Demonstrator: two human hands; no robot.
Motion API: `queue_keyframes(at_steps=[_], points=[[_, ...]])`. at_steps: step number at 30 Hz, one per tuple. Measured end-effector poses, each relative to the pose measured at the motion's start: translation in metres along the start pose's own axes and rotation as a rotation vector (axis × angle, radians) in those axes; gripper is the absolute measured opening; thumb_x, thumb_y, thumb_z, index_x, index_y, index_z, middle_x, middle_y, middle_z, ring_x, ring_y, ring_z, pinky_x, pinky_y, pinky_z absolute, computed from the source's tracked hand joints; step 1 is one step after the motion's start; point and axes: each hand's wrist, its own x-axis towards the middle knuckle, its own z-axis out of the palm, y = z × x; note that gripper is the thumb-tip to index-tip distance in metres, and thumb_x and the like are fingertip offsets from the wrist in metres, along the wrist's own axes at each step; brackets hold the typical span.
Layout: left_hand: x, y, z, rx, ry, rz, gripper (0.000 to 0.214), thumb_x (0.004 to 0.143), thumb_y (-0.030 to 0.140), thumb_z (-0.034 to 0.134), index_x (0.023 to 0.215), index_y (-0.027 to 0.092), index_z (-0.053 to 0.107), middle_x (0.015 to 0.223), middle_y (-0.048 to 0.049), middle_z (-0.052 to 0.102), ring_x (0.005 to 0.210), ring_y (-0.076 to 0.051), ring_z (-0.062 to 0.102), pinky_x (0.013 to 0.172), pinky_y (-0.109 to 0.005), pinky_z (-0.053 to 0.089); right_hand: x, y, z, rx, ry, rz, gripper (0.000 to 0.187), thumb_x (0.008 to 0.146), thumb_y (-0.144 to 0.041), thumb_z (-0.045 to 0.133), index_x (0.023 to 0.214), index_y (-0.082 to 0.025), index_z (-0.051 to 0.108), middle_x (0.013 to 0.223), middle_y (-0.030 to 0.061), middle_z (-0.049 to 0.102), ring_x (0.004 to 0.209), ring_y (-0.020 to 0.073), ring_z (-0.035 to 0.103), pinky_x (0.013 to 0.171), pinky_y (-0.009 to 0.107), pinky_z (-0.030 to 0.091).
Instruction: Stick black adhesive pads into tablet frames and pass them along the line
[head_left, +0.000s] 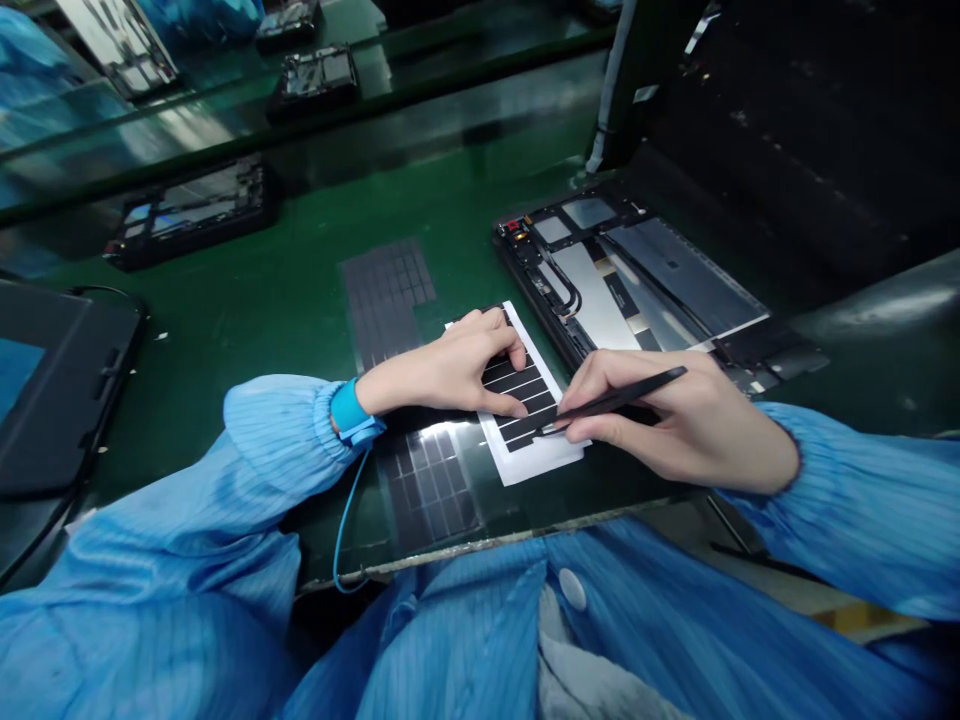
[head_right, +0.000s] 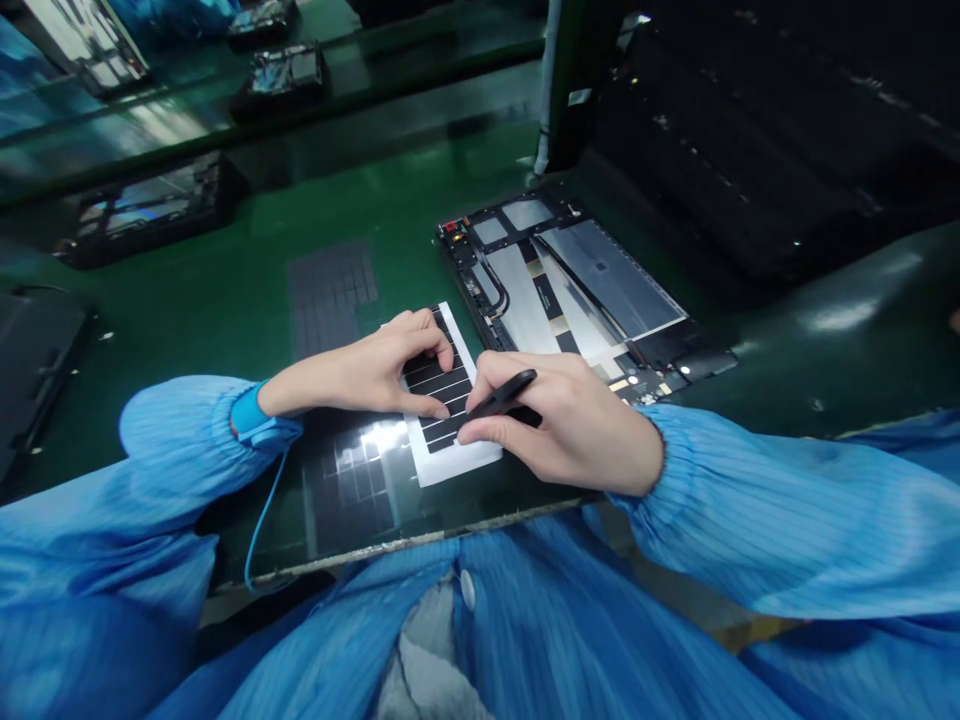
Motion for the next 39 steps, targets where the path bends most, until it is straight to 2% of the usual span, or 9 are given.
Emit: queue_keyframes(at_steps=[4, 7, 11, 13, 15, 20, 32, 35, 39], points=[[-0.001, 0.002, -0.001, 0.018, 0.0, -0.016, 0.038, 0.067, 0.043, 0.069, 0.09, 0.016, 0.053, 0.097, -0.006, 0.047, 0.091, -0.022, 0.042, 0.079, -0.035, 0.038, 0.006, -0.002, -0.011, 0.016, 0.051, 0.062, 0.013, 0.08, -0.026, 0.061, 0.073, -0.015, 0.058, 0.067, 0.0024, 0.06, 0.057, 0.0118, 0.058, 0.048, 0.024, 0.043], [-0.001, 0.005, 0.0, 0.027, 0.017, 0.012, 0.036, 0.068, 0.042, 0.069, 0.086, 0.016, 0.053, 0.095, -0.0057, 0.049, 0.088, -0.021, 0.044, 0.078, -0.034, 0.04, 0.019, 0.005, -0.022, 0.017, 0.246, 0.151, 0.019, 0.077, -0.029, 0.065, 0.068, -0.017, 0.054, 0.065, 0.0022, 0.059, 0.057, 0.013, 0.06, 0.047, 0.024, 0.045], [0.007, 0.008, 0.008, -0.06, 0.362, 0.021, 0.017, 0.078, 0.028, 0.059, 0.08, 0.016, 0.047, 0.083, -0.0029, 0.05, 0.077, -0.015, 0.047, 0.072, -0.03, 0.042, 0.038, 0.03, -0.021, 0.107, 0.532, 0.233, 0.027, 0.08, -0.032, 0.062, 0.064, -0.019, 0.044, 0.063, 0.0006, 0.054, 0.053, 0.0118, 0.059, 0.044, 0.023, 0.045], [0.012, 0.008, 0.014, -0.111, 0.572, 0.046, 0.015, 0.076, 0.019, 0.056, 0.08, 0.017, 0.041, 0.087, -0.0039, 0.052, 0.08, -0.015, 0.048, 0.073, -0.03, 0.042, 0.042, 0.042, -0.016, 0.167, 0.576, 0.26, 0.028, 0.082, -0.033, 0.059, 0.064, -0.019, 0.042, 0.063, -0.0003, 0.053, 0.05, 0.0106, 0.058, 0.041, 0.023, 0.044], [0.016, 0.006, 0.02, -0.156, 0.638, 0.105, 0.023, 0.072, 0.015, 0.057, 0.08, 0.019, 0.036, 0.098, -0.0067, 0.053, 0.088, -0.017, 0.05, 0.077, -0.032, 0.042, 0.042, 0.049, -0.01, 0.182, 0.577, 0.267, 0.027, 0.082, -0.033, 0.058, 0.064, -0.02, 0.042, 0.064, -0.0007, 0.053, 0.048, 0.0101, 0.058, 0.039, 0.022, 0.044], [0.017, 0.001, 0.026, -0.221, 0.536, 0.135, 0.029, 0.069, 0.014, 0.057, 0.085, 0.02, 0.033, 0.115, -0.009, 0.051, 0.097, -0.019, 0.049, 0.082, -0.034, 0.042, 0.039, 0.052, -0.006, 0.156, 0.535, 0.231, 0.025, 0.081, -0.029, 0.057, 0.063, -0.019, 0.043, 0.061, -0.0011, 0.053, 0.045, 0.0092, 0.057, 0.037, 0.021, 0.044], [0.014, 0.001, 0.024, -0.193, 0.471, 0.209, 0.022, 0.072, 0.012, 0.051, 0.085, 0.019, 0.036, 0.113, -0.0099, 0.054, 0.101, -0.019, 0.049, 0.086, -0.035, 0.043, 0.039, 0.046, -0.005, -0.233, 0.567, -0.016, 0.025, 0.079, -0.022, 0.057, 0.057, -0.019, 0.046, 0.053, -0.0008, 0.052, 0.051, 0.0112, 0.054, 0.046, 0.025, 0.043], [0.015, 0.001, 0.024, -0.088, 0.459, 0.214, 0.017, 0.074, 0.011, 0.049, 0.083, 0.019, 0.037, 0.107, -0.0089, 0.057, 0.098, -0.019, 0.048, 0.084, -0.034, 0.044, 0.037, 0.046, -0.004, -0.218, 0.561, -0.053, 0.023, 0.077, -0.019, 0.058, 0.057, -0.018, 0.046, 0.053, -0.0011, 0.052, 0.051, 0.0112, 0.054, 0.047, 0.026, 0.043], [0.019, 0.016, 0.028, 0.301, 0.369, 0.257, 0.011, 0.08, 0.007, 0.037, 0.082, 0.016, 0.044, 0.089, -0.0095, 0.058, 0.087, -0.02, 0.049, 0.08, -0.035, 0.045, 0.044, 0.043, -0.02, -0.07, 0.712, -0.002, 0.02, 0.078, -0.021, 0.06, 0.064, -0.017, 0.047, 0.061, 0.0004, 0.054, 0.052, 0.0112, 0.058, 0.044, 0.024, 0.044]])
